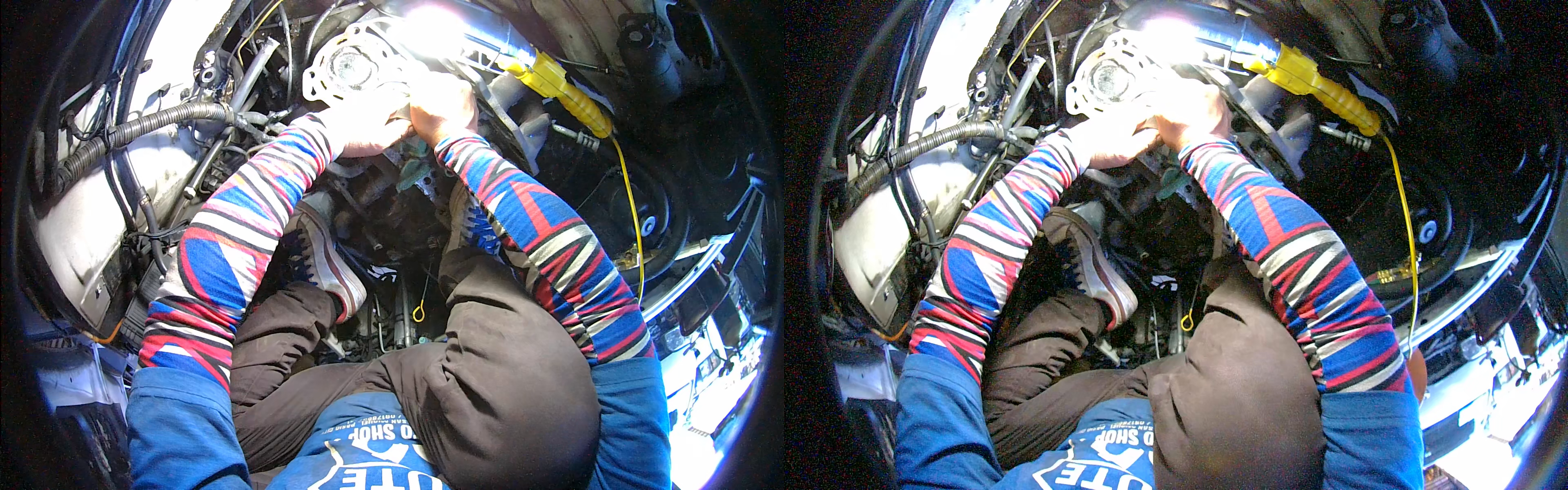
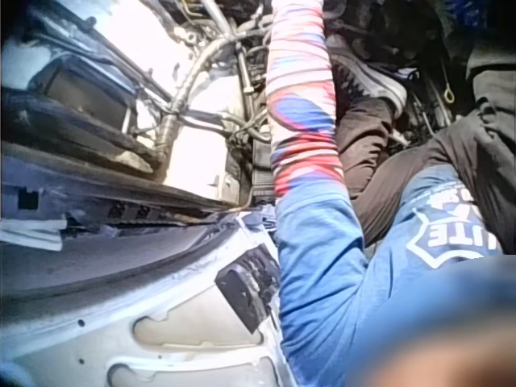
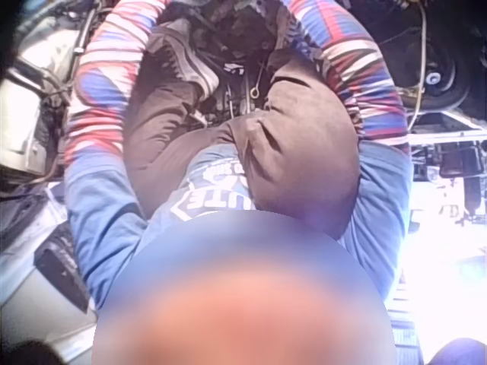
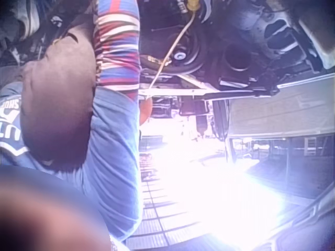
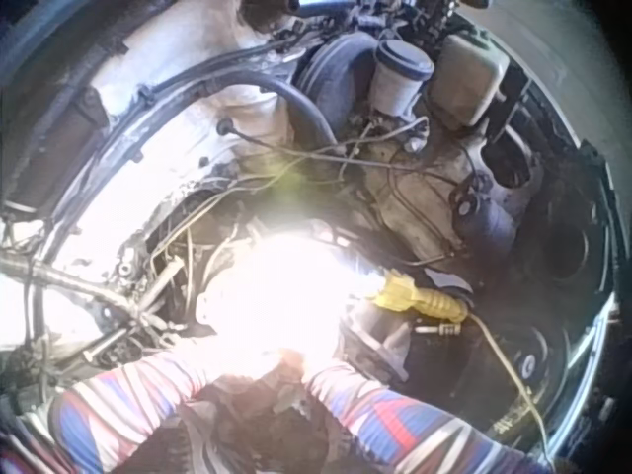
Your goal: The person cleans a metal engine component using a scraper and a cloth while working inside the open engine bay. They repeatedly scrape residue from the surface and wipe it with a rag, using a handheld work light to illuminate the area.
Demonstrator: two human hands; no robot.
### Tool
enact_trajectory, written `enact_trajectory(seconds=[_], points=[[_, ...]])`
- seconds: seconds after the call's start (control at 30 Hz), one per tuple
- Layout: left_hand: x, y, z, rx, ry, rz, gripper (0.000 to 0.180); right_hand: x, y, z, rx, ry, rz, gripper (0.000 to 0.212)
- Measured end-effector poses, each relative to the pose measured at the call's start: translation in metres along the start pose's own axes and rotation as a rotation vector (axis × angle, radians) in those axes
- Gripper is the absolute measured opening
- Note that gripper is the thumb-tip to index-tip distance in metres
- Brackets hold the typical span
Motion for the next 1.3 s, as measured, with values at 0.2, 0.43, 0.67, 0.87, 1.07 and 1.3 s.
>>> enact_trajectory(seconds=[0.2,0.43,0.67,0.87,1.07,1.3], points=[[0.006,0.000,-0.008,-0.013,-0.037,0.065,0.045,0.003,-0.001,0.000,0.011,0.048,-0.038,0.015],[0.006,0.001,0.001,0.055,-0.027,0.036,0.062,-0.015,-0.008,-0.033,-0.082,0.486,0.017,0.027],[0.008,-0.002,-0.006,-0.022,-0.075,0.007,0.064,-0.009,-0.031,-0.040,0.129,0.434,-0.049,0.043],[0.009,-0.020,-0.013,0.055,-0.280,-0.072,0.061,-0.020,-0.052,-0.053,-0.124,1.246,0.163,0.037],[-0.033,-0.042,-0.027,0.184,-0.624,-0.371,0.039,-0.009,-0.059,-0.061,-0.300,1.486,0.170,0.056],[-0.120,-0.022,-0.028,0.468,-1.159,-0.529,0.024,0.005,-0.047,-0.058,-0.116,1.016,0.162,0.039]])
Point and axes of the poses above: each hand's wrist, its own y-axis towards the middle knuckle, its own x-axis out of the back of the hand, z = x × y, the point moved 10 cm from there along y, towards the middle knuckle, and after that the axes turned 11 degrees about z, right-handed, at the moved point
